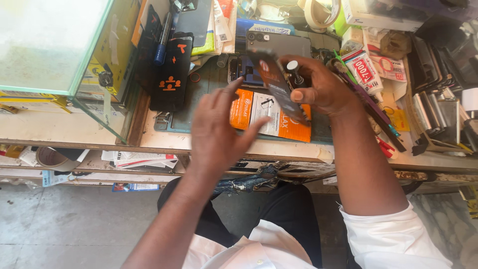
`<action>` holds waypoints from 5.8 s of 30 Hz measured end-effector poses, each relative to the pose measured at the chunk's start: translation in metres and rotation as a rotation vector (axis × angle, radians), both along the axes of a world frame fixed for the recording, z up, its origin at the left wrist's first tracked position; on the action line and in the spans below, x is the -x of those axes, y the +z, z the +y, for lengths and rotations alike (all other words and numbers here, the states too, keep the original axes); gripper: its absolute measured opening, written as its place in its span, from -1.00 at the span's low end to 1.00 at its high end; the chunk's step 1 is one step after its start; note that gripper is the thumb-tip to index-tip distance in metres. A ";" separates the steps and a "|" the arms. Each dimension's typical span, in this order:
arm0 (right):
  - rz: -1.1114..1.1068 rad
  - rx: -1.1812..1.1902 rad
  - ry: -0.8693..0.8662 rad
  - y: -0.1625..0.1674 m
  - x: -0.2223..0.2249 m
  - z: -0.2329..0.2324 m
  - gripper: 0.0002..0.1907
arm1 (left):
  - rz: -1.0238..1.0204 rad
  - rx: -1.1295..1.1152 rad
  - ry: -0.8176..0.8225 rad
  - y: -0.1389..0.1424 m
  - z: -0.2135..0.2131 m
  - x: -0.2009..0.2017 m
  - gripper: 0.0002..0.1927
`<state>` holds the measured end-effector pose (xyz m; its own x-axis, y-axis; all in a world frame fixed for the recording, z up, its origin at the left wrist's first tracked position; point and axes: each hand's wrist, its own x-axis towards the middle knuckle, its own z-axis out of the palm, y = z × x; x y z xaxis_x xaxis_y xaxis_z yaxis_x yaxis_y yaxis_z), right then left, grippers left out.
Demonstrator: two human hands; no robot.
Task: The person uses a screwdriver to remove screws from the internal frame of a disassembled smartphone. They then flip the device over to show the back cover and continue removing screws from the other side.
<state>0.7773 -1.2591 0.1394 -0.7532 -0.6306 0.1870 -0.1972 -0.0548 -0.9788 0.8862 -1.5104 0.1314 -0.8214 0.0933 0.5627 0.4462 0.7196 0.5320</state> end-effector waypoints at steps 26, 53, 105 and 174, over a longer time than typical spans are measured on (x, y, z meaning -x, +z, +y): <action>-0.046 0.141 -0.148 0.018 -0.015 -0.019 -0.77 | -0.020 -0.446 -0.007 -0.014 0.045 0.012 0.37; 0.069 0.136 -0.191 0.013 -0.022 -0.025 -0.87 | -0.142 -0.399 -0.060 -0.011 0.033 0.005 0.21; 0.012 0.223 -0.127 0.006 -0.015 -0.016 -0.88 | -0.042 -0.426 -0.047 -0.008 0.034 0.000 0.27; 0.006 0.219 -0.100 0.024 -0.022 -0.058 0.00 | -0.013 -0.360 -0.292 0.000 -0.009 -0.003 0.30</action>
<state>0.7997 -1.3175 0.1633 -0.8084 -0.4966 0.3160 -0.2182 -0.2458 -0.9444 0.8888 -1.5192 0.1311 -0.7967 0.1225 0.5919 0.5948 0.3329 0.7317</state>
